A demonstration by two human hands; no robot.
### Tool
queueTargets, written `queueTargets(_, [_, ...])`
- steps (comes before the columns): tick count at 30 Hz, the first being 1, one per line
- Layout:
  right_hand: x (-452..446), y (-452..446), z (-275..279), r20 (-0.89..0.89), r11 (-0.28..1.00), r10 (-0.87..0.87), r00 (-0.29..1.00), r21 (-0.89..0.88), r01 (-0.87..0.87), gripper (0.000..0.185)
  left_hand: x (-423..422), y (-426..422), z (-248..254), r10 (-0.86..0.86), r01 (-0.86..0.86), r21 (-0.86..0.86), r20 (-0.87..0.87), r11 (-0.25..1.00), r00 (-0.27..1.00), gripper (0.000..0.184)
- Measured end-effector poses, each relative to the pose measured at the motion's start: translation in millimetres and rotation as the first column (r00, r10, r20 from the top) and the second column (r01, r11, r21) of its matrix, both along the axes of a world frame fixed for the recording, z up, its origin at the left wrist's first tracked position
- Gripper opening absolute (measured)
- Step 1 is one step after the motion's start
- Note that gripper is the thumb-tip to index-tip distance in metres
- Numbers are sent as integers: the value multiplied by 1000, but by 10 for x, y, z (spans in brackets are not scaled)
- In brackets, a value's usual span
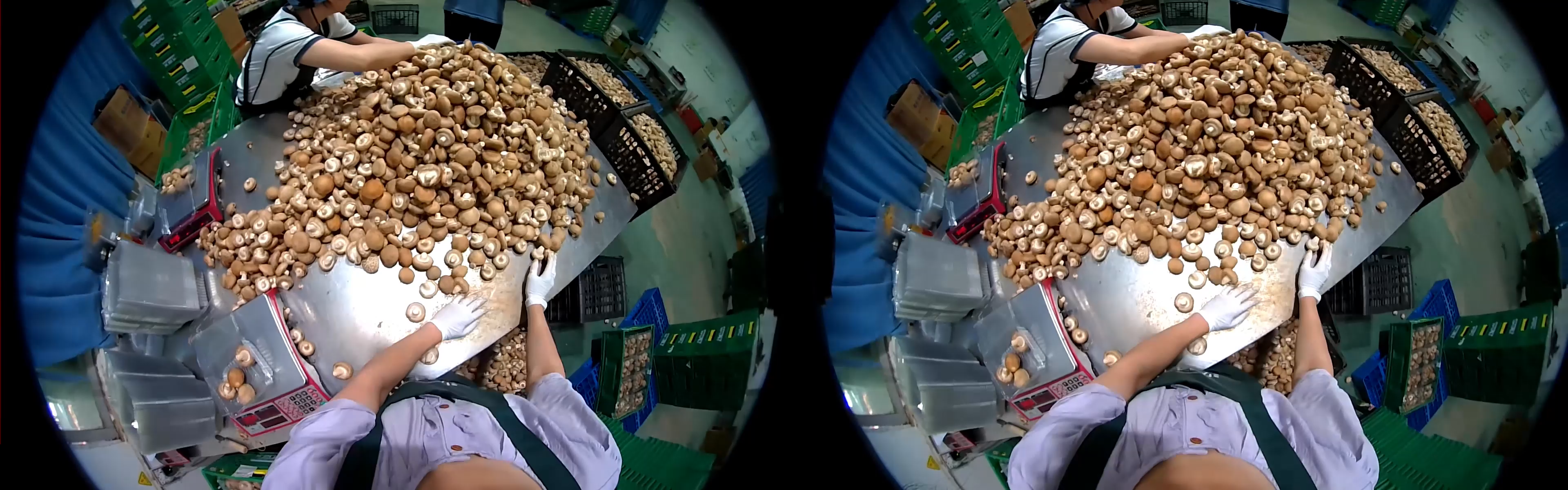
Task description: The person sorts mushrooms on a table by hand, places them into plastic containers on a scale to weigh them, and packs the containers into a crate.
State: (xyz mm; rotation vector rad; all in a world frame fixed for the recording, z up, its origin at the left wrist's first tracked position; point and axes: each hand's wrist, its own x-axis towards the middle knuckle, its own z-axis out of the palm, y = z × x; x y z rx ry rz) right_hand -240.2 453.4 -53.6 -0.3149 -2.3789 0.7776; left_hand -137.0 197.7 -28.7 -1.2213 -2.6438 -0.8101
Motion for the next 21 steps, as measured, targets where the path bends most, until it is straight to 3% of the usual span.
queueTargets(8, [-56,-48,138,46,995,-75,996,-66,78,49,-25,8,13,4,-5,19,58,1000,998,34])
queueTargets(21, [-54,-57,169,-2,982,-61,998,-180,59,49,-23,-11,-4,-8,7,21,46,1000,999,34])
